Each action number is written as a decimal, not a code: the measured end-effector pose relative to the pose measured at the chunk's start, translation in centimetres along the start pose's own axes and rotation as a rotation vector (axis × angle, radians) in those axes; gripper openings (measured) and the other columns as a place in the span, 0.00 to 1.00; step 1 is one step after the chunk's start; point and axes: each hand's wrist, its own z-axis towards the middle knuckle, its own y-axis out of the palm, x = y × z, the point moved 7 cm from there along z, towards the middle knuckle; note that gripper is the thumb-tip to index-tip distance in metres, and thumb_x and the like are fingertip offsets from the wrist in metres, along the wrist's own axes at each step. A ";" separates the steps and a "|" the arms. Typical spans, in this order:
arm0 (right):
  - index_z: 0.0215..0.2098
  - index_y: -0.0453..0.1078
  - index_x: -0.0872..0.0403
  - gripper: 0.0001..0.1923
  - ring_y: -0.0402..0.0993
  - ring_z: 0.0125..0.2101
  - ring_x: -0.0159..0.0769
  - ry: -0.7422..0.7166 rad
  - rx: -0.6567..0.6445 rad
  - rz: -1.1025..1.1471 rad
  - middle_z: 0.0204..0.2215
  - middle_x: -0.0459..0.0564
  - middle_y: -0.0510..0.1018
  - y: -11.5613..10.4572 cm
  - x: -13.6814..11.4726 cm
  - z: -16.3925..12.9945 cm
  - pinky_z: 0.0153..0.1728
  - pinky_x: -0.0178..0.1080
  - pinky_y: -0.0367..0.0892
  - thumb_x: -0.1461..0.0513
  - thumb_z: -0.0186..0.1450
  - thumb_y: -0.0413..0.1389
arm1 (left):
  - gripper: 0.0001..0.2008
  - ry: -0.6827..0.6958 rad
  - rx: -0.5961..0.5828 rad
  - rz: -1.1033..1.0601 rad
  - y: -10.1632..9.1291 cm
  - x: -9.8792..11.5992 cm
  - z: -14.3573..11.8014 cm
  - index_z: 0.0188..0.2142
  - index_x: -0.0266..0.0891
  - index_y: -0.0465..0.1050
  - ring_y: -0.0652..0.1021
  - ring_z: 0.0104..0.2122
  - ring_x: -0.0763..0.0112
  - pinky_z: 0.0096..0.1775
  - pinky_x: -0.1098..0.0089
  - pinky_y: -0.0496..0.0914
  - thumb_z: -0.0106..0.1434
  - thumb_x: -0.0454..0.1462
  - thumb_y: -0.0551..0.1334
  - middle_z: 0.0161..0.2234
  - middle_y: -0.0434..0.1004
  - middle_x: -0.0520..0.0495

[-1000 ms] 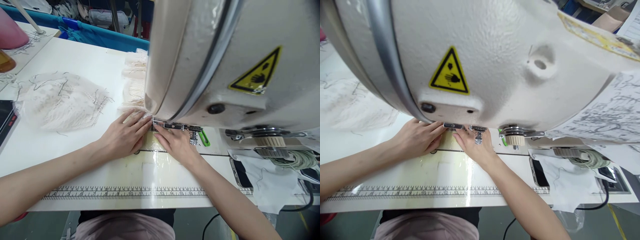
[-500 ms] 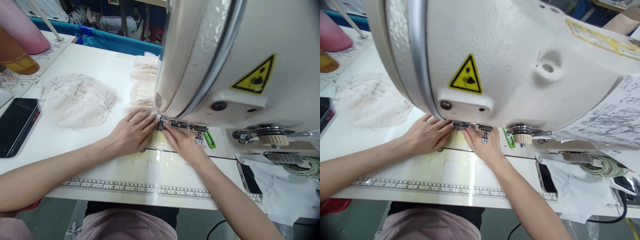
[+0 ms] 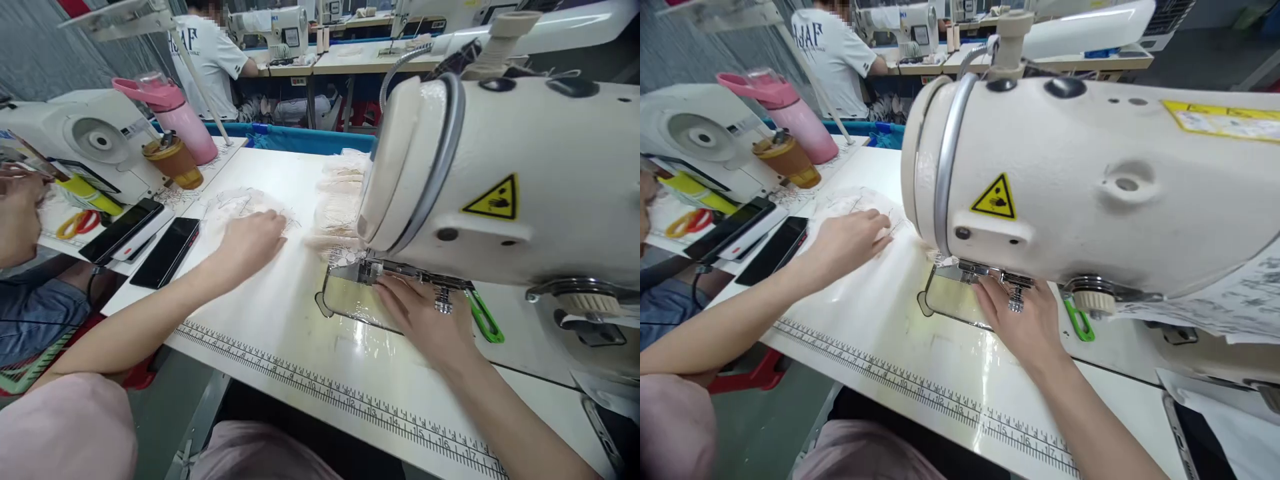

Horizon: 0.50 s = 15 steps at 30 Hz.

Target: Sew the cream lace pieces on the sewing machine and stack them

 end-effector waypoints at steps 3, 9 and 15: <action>0.43 0.75 0.49 0.16 0.77 0.34 0.38 0.003 0.058 0.010 0.40 0.46 0.82 0.0 0.0 0.0 0.37 0.44 0.63 0.65 0.71 0.45 | 0.10 -0.089 -0.025 -0.073 0.9 -3.0 -0.4 0.35 0.39 0.74 0.77 0.37 0.61 0.24 0.68 0.56 0.66 0.37 0.55 0.37 0.77 0.45; 0.44 0.74 0.51 0.14 0.77 0.36 0.40 -0.011 0.075 0.006 0.41 0.47 0.82 1.3 0.3 -0.5 0.42 0.46 0.64 0.62 0.72 0.46 | 0.10 -0.152 0.064 -0.160 1.5 -4.2 -1.2 0.34 0.40 0.75 0.77 0.38 0.64 0.30 0.68 0.64 0.65 0.36 0.54 0.39 0.78 0.47; 0.45 0.74 0.51 0.17 0.77 0.33 0.40 -0.007 0.062 0.055 0.39 0.50 0.82 1.8 0.4 -1.0 0.38 0.47 0.62 0.62 0.73 0.43 | 0.04 -0.386 0.353 -0.761 1.0 -11.2 -1.6 0.32 0.38 0.73 0.74 0.28 0.74 0.31 0.74 0.70 0.58 0.37 0.64 0.28 0.75 0.55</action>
